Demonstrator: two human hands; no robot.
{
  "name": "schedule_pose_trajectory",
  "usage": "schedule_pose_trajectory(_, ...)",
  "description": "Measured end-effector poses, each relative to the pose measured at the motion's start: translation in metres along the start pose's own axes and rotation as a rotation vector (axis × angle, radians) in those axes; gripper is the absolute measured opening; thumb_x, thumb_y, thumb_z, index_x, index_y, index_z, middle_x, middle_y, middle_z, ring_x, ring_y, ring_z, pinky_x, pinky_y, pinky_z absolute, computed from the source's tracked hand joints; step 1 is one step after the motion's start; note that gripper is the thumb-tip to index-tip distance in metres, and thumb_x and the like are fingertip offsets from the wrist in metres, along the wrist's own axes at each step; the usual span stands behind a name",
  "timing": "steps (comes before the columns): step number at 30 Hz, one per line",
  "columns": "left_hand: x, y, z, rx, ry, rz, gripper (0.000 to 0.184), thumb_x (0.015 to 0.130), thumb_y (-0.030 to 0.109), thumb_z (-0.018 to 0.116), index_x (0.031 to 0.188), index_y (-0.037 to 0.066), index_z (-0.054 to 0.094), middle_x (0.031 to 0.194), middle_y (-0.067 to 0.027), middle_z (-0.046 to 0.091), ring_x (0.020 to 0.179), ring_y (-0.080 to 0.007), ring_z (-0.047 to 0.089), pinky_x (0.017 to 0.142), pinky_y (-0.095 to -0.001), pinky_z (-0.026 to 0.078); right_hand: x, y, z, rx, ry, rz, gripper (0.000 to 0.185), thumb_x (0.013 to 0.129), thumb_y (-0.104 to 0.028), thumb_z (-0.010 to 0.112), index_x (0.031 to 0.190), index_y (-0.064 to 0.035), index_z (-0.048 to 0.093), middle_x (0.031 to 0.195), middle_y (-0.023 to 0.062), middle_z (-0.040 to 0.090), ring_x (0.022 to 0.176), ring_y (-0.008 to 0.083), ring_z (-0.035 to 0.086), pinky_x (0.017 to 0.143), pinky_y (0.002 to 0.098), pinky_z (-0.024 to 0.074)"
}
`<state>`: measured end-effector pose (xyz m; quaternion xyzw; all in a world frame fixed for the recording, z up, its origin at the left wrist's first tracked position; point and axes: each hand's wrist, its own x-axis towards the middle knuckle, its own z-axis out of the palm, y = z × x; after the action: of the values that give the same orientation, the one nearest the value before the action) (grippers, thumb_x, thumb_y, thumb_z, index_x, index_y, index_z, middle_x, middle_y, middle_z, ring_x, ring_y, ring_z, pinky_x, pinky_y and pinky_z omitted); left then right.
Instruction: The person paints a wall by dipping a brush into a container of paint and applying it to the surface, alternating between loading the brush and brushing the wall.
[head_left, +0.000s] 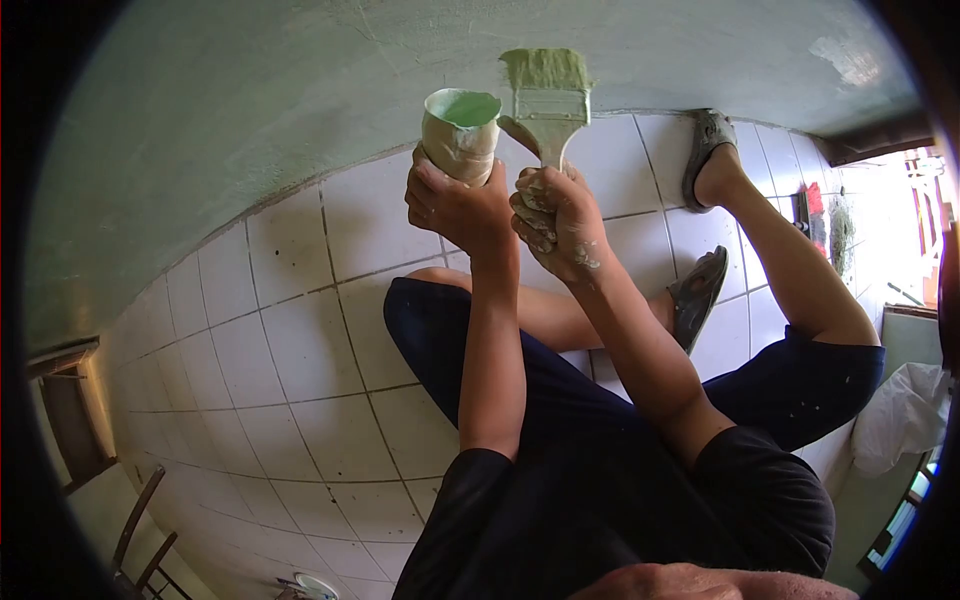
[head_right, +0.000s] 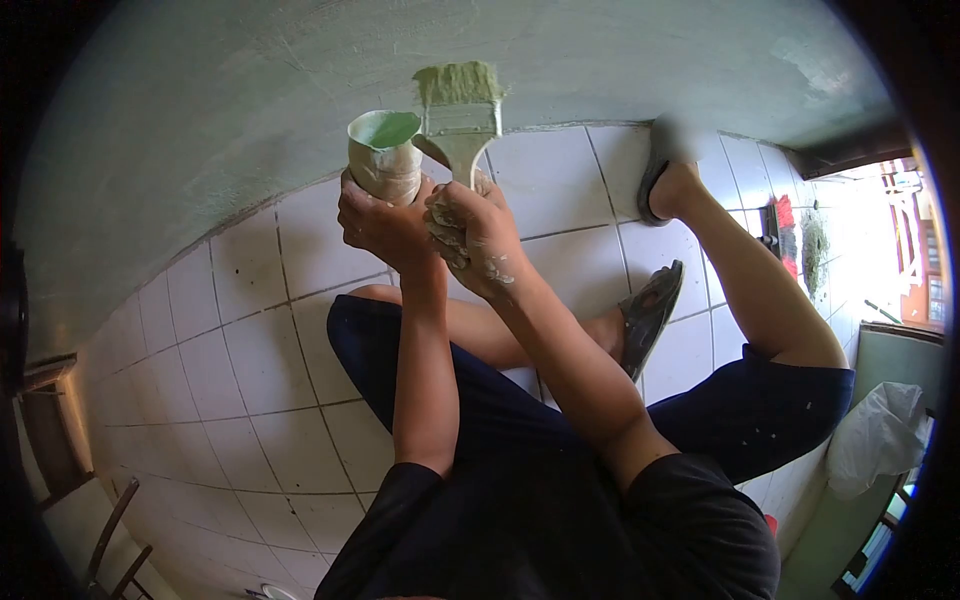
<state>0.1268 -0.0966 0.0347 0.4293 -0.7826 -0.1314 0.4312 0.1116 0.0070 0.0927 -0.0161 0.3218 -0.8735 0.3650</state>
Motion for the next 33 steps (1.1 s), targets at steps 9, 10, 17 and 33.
schedule_pose_trajectory(9,0.014,-0.021,-0.011,-0.048,0.032,-0.109,0.084,0.068,0.030,0.092,0.135,0.000,0.050,0.121,-0.0201,0.062,0.114,-0.0430,0.058,0.095,-0.0562,0.044,0.061,-0.069,-0.040,-1.430,0.201,-0.852,0.092,0.078,-0.004,0.067,0.163,-0.0040,0.032,0.056,0.0107,0.056,0.048,0.0223,0.056,0.055,0.0322,0.0478)
schedule_pose_trajectory(10,0.016,-0.020,-0.014,-0.045,0.028,-0.129,0.083,0.070,0.029,0.091,0.136,0.000,0.050,0.122,-0.0192,0.061,0.115,-0.0420,0.057,0.095,-0.0563,0.043,0.076,-0.082,-0.050,-1.534,0.125,-0.988,0.096,0.078,-0.007,0.071,0.164,-0.0072,0.028,0.061,0.0123,0.063,0.052,0.0332,0.062,0.057,0.0373,0.0529)
schedule_pose_trajectory(17,0.022,-0.029,-0.015,-0.063,0.018,-0.196,0.089,0.069,0.031,0.090,0.139,-0.002,0.047,0.129,-0.0204,0.060,0.120,-0.0421,0.056,0.100,-0.0565,0.042,0.137,-0.146,-0.084,-2.016,-0.119,-1.049,0.094,0.083,-0.015,0.076,0.165,-0.0164,0.029,0.065,0.0140,0.068,0.057,0.0359,0.066,0.056,0.0454,0.0547)
schedule_pose_trajectory(33,0.028,-0.029,-0.021,-0.063,0.010,-0.229,0.092,0.072,0.029,0.089,0.143,-0.006,0.042,0.130,-0.0251,0.058,0.119,-0.0444,0.059,0.101,-0.0566,0.045,0.136,-0.156,-0.104,-2.079,-0.026,-1.002,0.091,0.089,-0.021,0.068,0.167,-0.0229,0.022,0.058,0.0120,0.063,0.051,0.0348,0.062,0.054,0.0476,0.0525)
